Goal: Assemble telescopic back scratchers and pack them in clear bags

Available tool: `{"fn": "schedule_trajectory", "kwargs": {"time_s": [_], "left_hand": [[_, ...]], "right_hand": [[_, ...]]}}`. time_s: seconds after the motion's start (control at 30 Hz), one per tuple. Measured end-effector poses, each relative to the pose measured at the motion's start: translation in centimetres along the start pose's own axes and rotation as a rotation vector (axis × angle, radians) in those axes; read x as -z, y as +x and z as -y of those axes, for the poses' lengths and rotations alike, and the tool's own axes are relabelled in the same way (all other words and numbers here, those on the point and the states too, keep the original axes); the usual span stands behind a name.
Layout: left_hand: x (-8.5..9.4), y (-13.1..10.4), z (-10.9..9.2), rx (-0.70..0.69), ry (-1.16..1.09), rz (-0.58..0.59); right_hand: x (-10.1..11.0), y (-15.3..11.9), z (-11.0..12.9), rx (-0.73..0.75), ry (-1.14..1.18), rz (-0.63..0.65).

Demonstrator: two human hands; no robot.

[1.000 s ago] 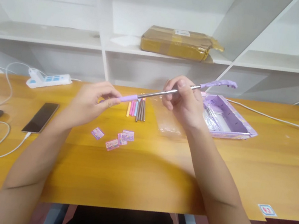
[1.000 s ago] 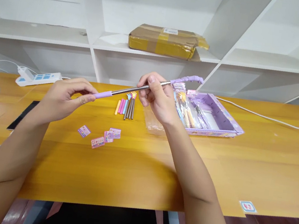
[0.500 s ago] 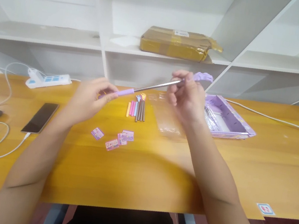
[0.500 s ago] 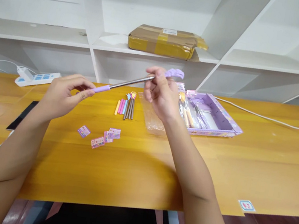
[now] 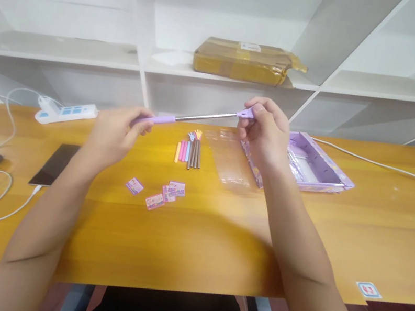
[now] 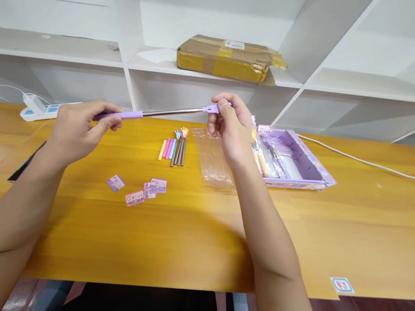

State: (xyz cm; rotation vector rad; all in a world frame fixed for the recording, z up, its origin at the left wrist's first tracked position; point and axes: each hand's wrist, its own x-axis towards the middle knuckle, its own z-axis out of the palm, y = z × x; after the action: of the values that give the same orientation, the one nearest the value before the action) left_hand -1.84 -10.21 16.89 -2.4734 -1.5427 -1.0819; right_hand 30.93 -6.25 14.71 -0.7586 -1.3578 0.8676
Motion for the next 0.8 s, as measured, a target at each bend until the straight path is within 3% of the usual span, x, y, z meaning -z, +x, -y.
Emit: {"fn": "schedule_trajectory", "kwargs": {"time_s": [0.8], "left_hand": [[-0.5, -0.2, 0.2, 0.000, -0.182, 0.056]], "right_hand": [[-2.4, -1.7, -0.8, 0.111, -0.002, 0.044]]}}
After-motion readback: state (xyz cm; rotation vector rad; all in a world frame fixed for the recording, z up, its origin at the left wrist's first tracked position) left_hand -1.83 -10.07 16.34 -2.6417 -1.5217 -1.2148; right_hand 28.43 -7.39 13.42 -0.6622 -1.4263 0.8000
